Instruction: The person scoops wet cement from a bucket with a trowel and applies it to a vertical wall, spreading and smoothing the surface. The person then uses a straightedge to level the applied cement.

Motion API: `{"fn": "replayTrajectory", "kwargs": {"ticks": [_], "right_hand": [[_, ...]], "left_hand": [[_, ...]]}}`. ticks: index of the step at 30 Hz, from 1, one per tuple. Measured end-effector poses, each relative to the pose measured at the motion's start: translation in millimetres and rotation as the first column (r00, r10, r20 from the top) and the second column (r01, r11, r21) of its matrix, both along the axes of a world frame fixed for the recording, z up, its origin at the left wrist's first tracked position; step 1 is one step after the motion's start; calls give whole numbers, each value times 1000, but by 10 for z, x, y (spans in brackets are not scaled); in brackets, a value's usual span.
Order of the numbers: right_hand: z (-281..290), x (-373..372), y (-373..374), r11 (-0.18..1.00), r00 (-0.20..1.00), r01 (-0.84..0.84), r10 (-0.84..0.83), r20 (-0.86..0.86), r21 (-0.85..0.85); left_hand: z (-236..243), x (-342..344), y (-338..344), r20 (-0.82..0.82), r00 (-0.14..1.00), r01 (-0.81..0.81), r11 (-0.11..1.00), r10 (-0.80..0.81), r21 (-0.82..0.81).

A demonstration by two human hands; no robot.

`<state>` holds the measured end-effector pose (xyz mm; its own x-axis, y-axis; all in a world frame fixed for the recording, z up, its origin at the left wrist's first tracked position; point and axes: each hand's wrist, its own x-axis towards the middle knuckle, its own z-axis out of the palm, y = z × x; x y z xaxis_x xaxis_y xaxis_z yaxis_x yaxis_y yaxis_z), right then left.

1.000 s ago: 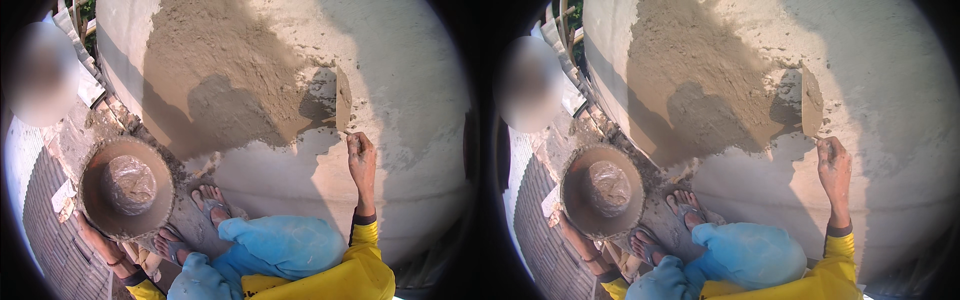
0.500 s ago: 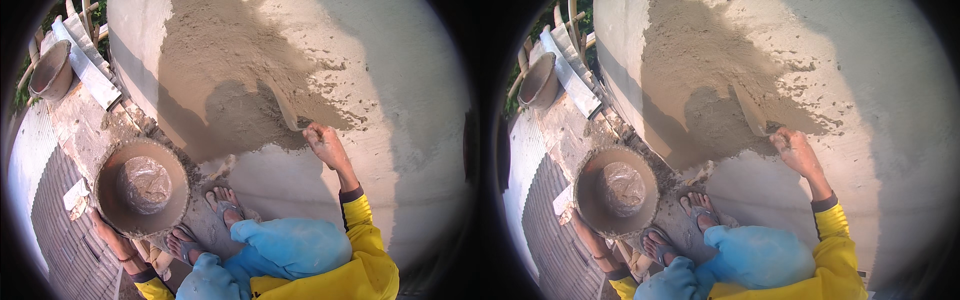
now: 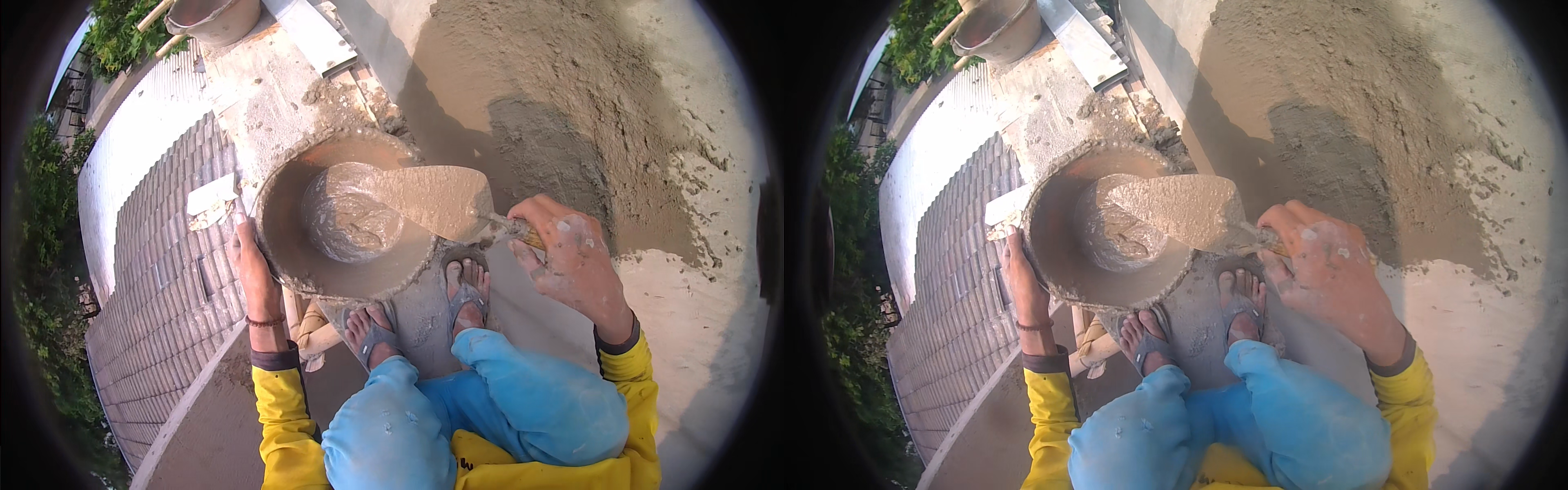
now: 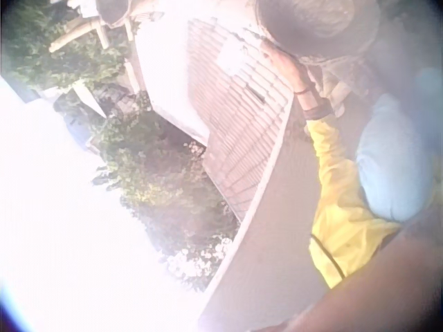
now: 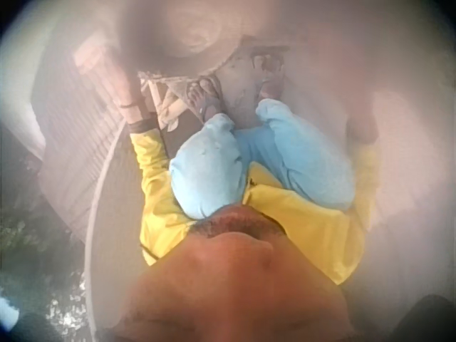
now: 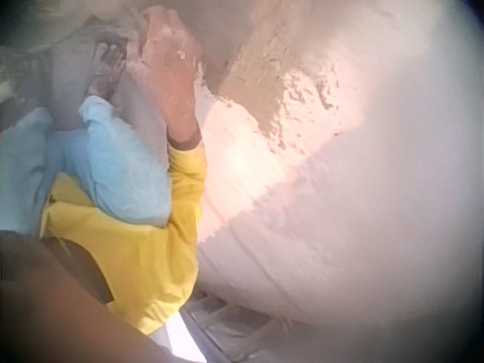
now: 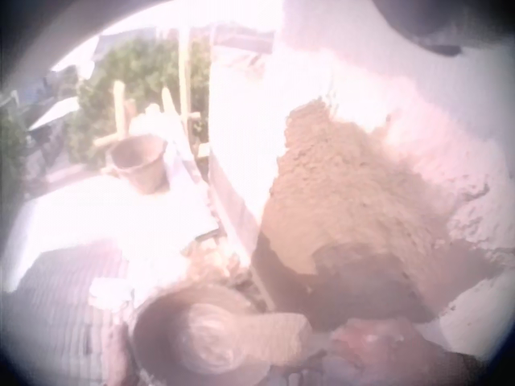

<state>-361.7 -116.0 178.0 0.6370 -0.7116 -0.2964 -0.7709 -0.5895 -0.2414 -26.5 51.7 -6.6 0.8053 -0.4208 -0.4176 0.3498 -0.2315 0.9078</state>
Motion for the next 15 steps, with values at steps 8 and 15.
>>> {"fn": "replayTrajectory", "kwargs": {"ticks": [8,15], "right_hand": [[-311,786,153,698,818,-574,469,-334,-428],[-773,683,263,844,877,-402,466,115,-354]], "left_hand": [[270,0,76,444,872,63,947,-205,314],[1182,-283,-123,-197,948,179,931,-250,-319]]}}
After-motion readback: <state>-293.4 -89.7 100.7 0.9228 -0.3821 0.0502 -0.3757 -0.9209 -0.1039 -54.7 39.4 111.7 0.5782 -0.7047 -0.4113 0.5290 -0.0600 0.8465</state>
